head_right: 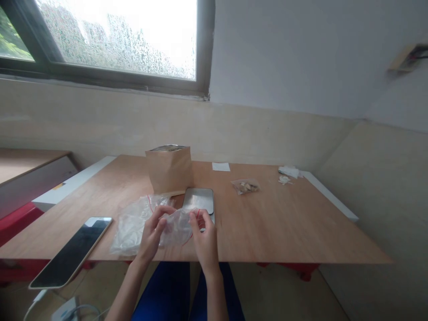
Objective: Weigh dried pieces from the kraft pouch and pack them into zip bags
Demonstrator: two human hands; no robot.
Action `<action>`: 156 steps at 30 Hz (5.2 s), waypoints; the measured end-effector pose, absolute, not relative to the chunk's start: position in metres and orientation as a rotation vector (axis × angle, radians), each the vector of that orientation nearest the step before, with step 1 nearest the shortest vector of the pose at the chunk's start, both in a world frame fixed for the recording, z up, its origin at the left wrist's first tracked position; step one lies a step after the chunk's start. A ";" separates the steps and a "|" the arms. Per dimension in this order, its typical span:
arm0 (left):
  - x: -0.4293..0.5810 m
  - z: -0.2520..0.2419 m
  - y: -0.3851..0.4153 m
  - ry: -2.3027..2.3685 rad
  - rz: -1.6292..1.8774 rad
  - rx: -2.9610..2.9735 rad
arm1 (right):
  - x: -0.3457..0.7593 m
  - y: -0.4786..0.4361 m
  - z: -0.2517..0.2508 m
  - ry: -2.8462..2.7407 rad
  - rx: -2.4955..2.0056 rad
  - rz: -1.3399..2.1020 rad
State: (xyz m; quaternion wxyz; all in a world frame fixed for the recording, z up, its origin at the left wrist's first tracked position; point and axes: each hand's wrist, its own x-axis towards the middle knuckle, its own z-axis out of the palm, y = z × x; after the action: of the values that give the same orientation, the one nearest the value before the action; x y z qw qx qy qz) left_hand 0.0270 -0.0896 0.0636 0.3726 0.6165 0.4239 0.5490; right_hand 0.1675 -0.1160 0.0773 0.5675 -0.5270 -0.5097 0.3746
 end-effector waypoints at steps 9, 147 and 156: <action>0.032 0.071 -0.098 1.272 1.442 1.340 | 0.164 -0.120 0.080 -1.068 -1.246 0.722; 0.055 0.078 -0.120 1.156 1.240 1.335 | 0.181 -0.126 0.072 -1.179 -1.345 0.532; 0.060 0.080 -0.114 1.213 1.291 1.372 | 0.154 -0.142 0.085 -1.382 -1.200 0.846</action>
State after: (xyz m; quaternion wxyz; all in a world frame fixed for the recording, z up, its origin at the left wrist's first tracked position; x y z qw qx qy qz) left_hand 0.0599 -0.1139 0.0800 0.4353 0.5512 0.4874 0.5188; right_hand 0.1537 -0.1417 0.0855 0.5333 -0.5036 -0.5798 0.3547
